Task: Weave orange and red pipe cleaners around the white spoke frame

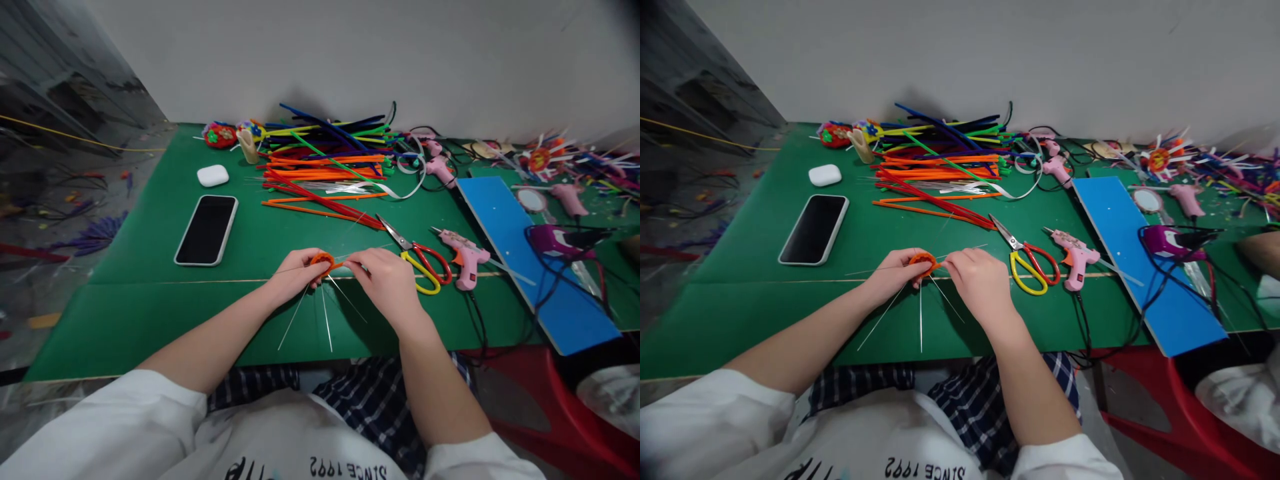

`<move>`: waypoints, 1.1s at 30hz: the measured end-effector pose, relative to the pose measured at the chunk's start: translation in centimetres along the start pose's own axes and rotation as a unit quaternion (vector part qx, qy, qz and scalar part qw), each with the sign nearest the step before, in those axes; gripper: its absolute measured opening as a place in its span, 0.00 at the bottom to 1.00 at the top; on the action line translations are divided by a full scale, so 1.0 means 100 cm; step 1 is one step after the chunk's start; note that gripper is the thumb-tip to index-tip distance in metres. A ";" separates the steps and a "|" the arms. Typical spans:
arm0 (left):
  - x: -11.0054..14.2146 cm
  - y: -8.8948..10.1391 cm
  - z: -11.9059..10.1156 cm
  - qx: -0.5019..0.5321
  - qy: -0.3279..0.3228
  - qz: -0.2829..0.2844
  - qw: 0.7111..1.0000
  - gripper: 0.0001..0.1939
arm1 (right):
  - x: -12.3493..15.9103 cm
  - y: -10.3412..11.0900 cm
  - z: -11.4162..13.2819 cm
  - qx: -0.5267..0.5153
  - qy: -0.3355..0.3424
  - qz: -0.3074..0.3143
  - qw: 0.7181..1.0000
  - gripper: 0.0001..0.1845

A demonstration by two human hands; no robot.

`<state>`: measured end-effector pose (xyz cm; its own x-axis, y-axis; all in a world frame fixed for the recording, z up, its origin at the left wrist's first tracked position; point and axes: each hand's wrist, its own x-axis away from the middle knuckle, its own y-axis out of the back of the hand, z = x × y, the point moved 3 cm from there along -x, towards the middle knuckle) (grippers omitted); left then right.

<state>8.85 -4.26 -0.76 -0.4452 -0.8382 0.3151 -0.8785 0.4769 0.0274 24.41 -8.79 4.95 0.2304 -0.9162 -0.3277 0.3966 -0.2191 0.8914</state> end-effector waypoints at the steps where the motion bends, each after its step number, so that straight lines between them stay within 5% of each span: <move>1: 0.000 0.000 0.000 0.004 0.001 -0.002 1.000 0.10 | 0.000 0.000 0.000 0.002 -0.005 -0.003 1.000 0.12; 8: 0.002 0.002 -0.002 0.000 -0.008 0.009 1.000 0.10 | 0.000 -0.008 -0.015 -0.106 -0.120 0.085 0.983 0.09; 14: 0.007 0.002 -0.007 -0.041 -0.009 0.102 0.994 0.10 | 0.002 -0.020 -0.030 -0.337 -0.154 0.225 0.901 0.10; 30: 0.011 0.001 -0.013 0.109 0.003 0.103 0.989 0.12 | -0.003 -0.038 -0.016 -0.513 -0.214 0.221 0.801 0.08; 33: 0.011 0.003 -0.016 0.142 0.007 0.081 0.987 0.12 | -0.005 -0.040 -0.015 -0.518 -0.196 0.193 0.810 0.09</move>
<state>8.34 -4.62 1.09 -0.5833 -0.7523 0.3064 -0.8099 0.5095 -0.2907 24.02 -6.98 1.11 0.2952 -0.9301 0.2188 0.9422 0.3214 0.0951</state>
